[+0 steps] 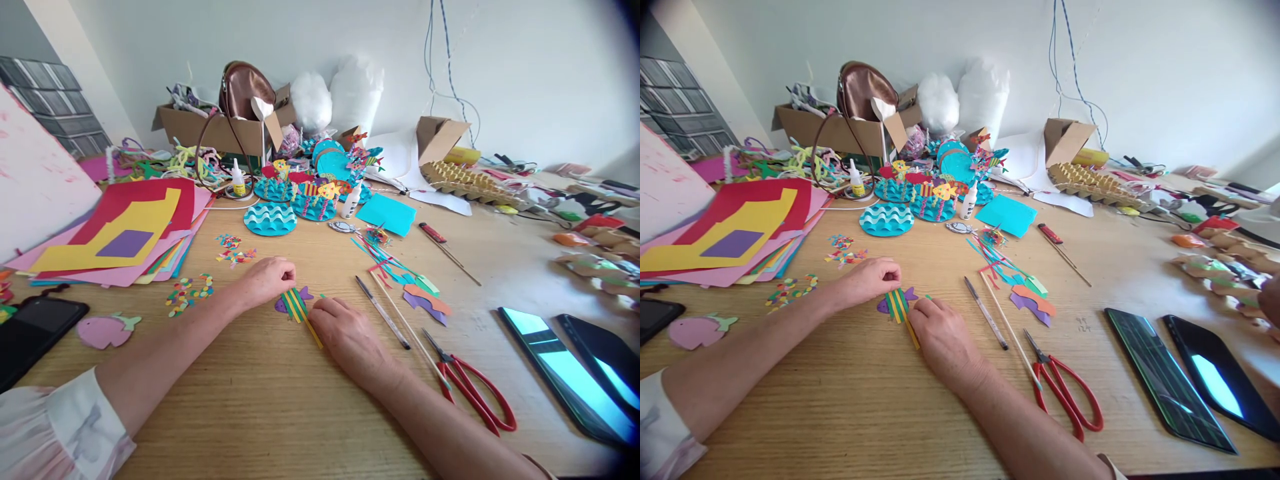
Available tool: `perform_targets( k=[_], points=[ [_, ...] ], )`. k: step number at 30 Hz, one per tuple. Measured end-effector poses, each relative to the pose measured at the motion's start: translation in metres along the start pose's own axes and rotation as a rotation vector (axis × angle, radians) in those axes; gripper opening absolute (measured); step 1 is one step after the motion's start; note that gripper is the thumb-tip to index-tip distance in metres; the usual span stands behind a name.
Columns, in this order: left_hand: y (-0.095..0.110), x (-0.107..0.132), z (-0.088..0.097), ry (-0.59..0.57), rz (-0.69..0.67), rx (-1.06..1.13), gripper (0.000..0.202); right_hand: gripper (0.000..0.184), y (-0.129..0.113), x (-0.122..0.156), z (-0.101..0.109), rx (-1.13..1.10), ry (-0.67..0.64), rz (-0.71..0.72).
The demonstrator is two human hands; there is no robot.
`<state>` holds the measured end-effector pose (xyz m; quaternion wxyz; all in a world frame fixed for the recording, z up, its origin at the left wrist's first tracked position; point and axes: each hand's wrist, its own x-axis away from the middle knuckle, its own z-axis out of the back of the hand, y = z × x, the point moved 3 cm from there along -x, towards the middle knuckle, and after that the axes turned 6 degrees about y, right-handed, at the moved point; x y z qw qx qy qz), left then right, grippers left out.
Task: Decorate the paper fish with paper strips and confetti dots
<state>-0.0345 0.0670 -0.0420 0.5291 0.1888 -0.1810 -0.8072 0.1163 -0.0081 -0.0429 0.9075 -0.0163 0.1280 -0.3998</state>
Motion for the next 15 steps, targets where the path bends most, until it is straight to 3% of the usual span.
perform_targets(
  k=[15],
  points=[
    [0.002,0.0009,0.0005,-0.038,-0.024,-0.078,0.011,0.014,-0.0004,-0.0003,-0.0014,0.005,-0.01,-0.004]
  ],
)
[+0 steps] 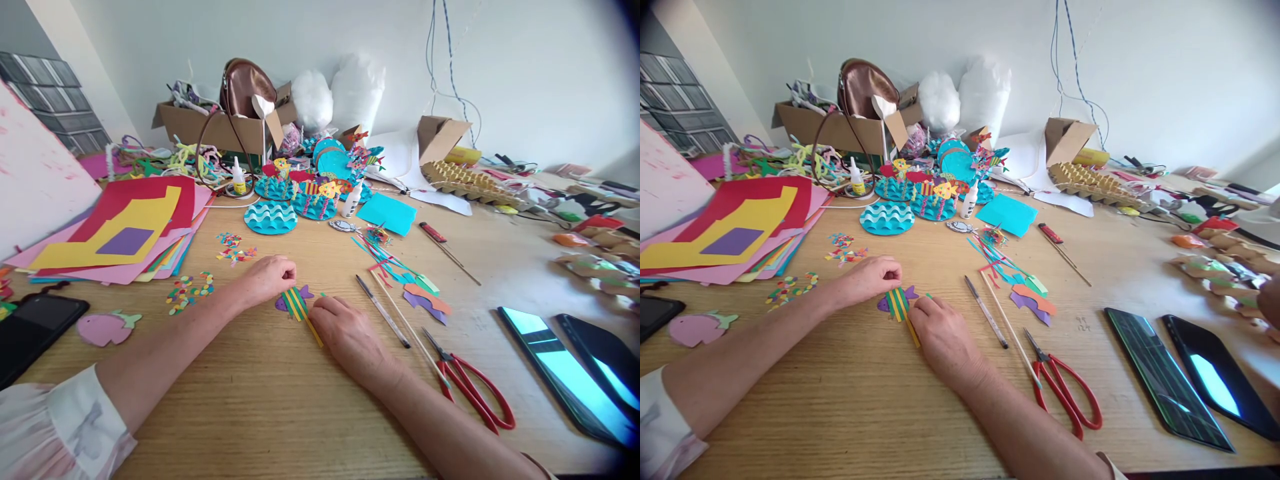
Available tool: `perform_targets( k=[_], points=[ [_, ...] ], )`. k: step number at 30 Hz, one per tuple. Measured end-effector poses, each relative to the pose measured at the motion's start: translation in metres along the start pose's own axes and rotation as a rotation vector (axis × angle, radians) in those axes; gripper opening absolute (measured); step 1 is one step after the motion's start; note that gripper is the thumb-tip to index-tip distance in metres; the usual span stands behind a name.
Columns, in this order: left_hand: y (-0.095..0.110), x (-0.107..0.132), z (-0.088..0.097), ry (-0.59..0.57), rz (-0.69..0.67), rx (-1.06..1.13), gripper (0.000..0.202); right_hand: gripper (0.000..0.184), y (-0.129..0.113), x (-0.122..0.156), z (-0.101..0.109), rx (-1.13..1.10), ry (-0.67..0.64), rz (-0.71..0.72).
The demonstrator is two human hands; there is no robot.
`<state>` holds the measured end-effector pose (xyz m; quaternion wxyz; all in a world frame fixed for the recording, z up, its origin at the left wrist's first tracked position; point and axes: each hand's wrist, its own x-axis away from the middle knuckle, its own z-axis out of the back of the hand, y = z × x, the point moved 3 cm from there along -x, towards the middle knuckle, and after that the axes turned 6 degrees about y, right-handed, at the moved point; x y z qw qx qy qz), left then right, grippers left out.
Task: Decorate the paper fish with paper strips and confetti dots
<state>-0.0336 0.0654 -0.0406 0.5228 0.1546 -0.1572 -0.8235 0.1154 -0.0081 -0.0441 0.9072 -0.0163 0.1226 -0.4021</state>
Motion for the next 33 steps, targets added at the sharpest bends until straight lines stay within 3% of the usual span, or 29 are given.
perform_targets(
  k=[19,33],
  points=[
    [0.0,0.0,-0.004,0.035,-0.022,-0.066,0.008,0.017,0.0,0.0,-0.002,-0.011,-0.002,-0.012],
    [-0.002,-0.002,0.001,0.094,-0.036,-0.051,0.011,0.02,0.001,0.002,0.014,-0.301,0.045,-0.091]
  ],
)
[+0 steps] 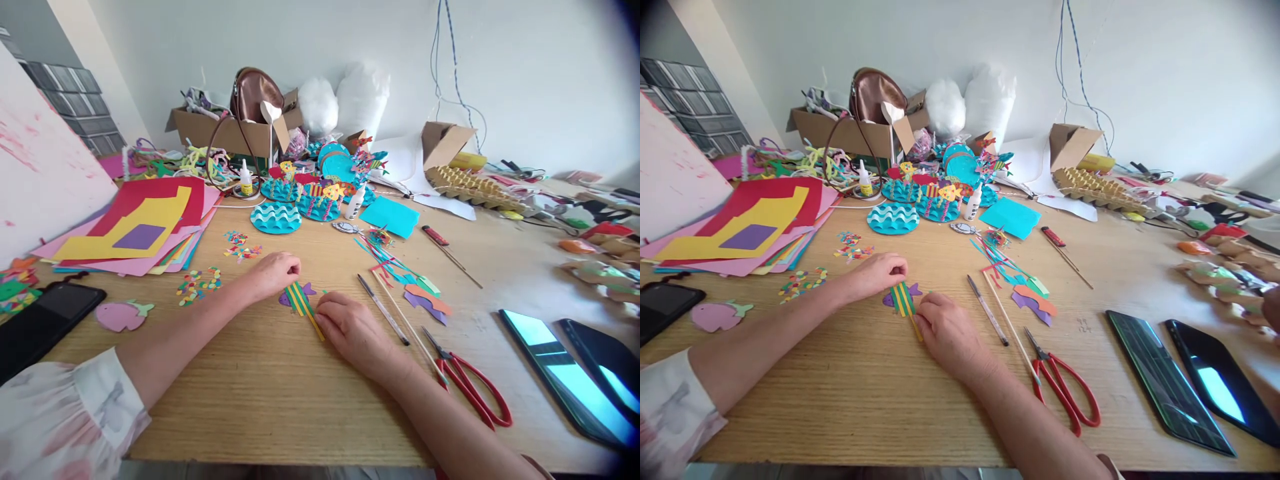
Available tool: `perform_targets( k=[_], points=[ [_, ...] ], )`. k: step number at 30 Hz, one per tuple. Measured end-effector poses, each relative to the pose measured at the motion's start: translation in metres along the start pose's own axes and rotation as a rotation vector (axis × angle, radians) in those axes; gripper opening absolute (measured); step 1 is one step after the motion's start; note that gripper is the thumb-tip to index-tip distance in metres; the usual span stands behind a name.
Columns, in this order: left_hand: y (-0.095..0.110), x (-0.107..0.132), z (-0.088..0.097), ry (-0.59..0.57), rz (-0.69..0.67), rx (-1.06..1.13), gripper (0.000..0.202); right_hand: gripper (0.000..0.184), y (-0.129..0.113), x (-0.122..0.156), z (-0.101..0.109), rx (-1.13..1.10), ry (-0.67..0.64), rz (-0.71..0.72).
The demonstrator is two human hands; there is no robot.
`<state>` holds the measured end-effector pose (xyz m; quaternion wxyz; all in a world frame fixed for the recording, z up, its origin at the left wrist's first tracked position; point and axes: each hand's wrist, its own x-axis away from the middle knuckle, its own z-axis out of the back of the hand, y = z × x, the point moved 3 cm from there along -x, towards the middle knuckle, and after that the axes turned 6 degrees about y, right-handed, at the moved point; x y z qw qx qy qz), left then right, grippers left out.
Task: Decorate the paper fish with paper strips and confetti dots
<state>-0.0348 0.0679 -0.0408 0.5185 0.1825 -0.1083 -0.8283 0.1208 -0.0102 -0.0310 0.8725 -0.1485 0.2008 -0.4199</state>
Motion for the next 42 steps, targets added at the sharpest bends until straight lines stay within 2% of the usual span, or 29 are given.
perform_targets(
  k=[4,7,10,12,17,25,37,42],
  points=[
    [0.009,0.01,0.02,0.088,-0.043,-0.057,0.021,0.021,0.008,0.001,0.015,-0.067,0.13,-0.035],
    [0.033,0.036,0.021,0.02,-0.258,-0.165,0.022,0.019,0.013,-0.003,0.031,-0.081,0.167,-0.117],
    [0.059,0.069,0.008,0.029,-0.468,-0.197,0.023,0.021,0.014,-0.012,0.042,-0.045,0.052,-0.215],
    [0.069,0.085,-0.003,0.064,-0.506,-0.237,0.021,0.022,0.011,-0.021,0.044,-0.017,-0.012,-0.251],
    [0.071,0.096,-0.016,0.099,-0.466,-0.269,0.029,0.023,0.007,-0.044,0.026,0.007,-0.164,-0.251],
    [0.068,0.097,-0.017,0.072,-0.429,-0.229,0.029,0.023,0.013,-0.061,0.004,0.03,-0.227,-0.189],
    [0.067,0.097,-0.022,0.092,-0.416,-0.22,0.027,0.022,0.009,-0.078,-0.003,0.061,-0.335,-0.178],
    [0.068,0.097,-0.022,0.106,-0.421,-0.222,0.028,0.023,0.009,-0.089,-0.002,0.066,-0.328,-0.183]
  ],
)
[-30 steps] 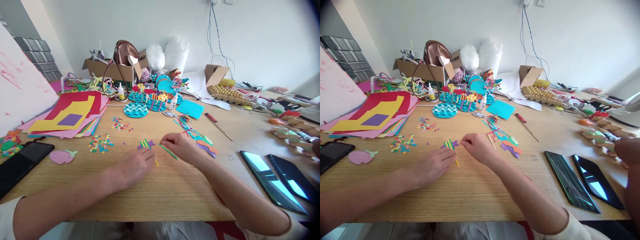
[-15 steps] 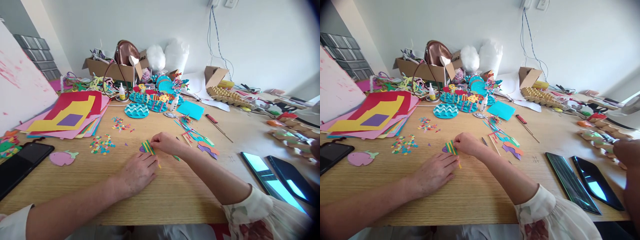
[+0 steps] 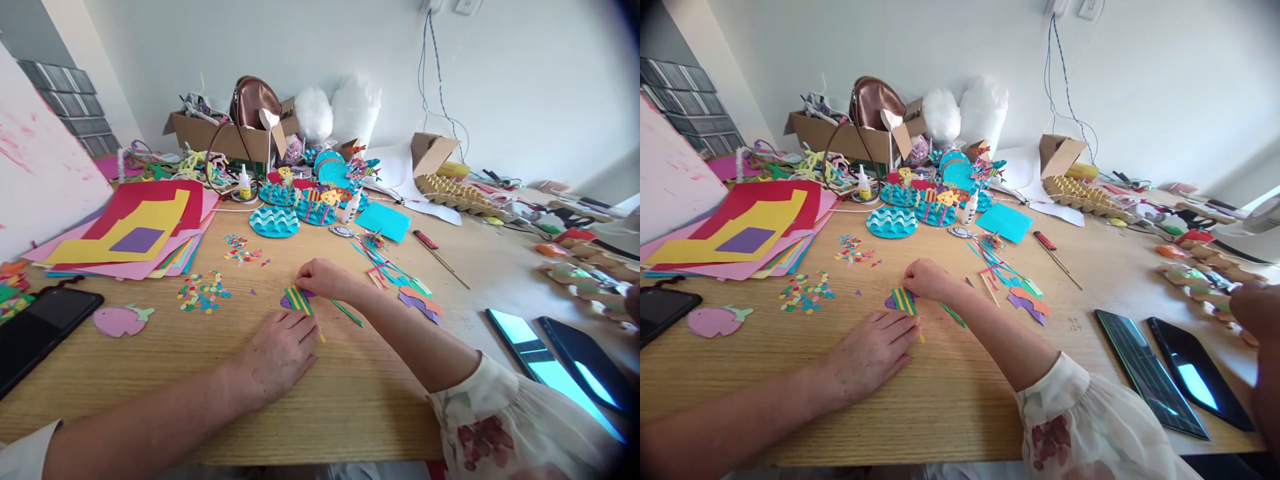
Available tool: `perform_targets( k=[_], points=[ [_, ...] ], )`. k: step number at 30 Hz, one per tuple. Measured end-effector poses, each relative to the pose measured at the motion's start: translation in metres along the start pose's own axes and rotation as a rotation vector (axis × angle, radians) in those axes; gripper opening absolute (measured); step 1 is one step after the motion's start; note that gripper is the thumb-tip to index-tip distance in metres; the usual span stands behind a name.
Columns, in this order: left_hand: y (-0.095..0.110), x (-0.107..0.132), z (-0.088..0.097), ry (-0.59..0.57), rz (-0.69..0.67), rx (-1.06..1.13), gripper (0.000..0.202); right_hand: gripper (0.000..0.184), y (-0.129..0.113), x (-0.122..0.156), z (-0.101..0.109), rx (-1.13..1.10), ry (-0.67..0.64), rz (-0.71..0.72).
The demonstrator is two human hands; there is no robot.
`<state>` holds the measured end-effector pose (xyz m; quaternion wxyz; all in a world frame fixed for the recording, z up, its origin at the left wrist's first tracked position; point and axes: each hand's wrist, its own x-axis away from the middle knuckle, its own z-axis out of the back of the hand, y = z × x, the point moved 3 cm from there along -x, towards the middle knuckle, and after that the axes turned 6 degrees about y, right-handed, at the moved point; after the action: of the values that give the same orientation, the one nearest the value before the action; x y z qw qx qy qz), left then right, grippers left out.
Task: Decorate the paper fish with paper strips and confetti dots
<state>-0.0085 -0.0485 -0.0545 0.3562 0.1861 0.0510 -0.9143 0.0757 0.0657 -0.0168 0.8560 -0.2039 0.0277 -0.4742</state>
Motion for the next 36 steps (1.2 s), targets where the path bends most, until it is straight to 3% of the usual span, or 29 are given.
perform_targets(
  k=[14,20,25,31,36],
  points=[
    [0.0,0.001,0.0,0.001,-0.003,-0.023,0.028,0.025,-0.003,-0.004,0.004,0.029,0.029,-0.007],
    [0.001,0.001,0.0,0.0,-0.011,-0.028,0.027,0.021,-0.006,-0.004,0.001,0.043,-0.027,0.03],
    [0.001,0.001,0.001,-0.023,-0.002,-0.008,0.028,0.024,-0.004,-0.008,0.004,0.015,0.086,0.008],
    [0.0,0.001,0.002,-0.08,0.02,0.0,0.029,0.022,-0.006,0.024,0.02,-0.014,0.231,0.013],
    [0.003,-0.001,0.004,-0.095,-0.034,-0.037,0.027,0.021,0.003,0.068,0.014,0.09,0.262,-0.053]
  ],
)
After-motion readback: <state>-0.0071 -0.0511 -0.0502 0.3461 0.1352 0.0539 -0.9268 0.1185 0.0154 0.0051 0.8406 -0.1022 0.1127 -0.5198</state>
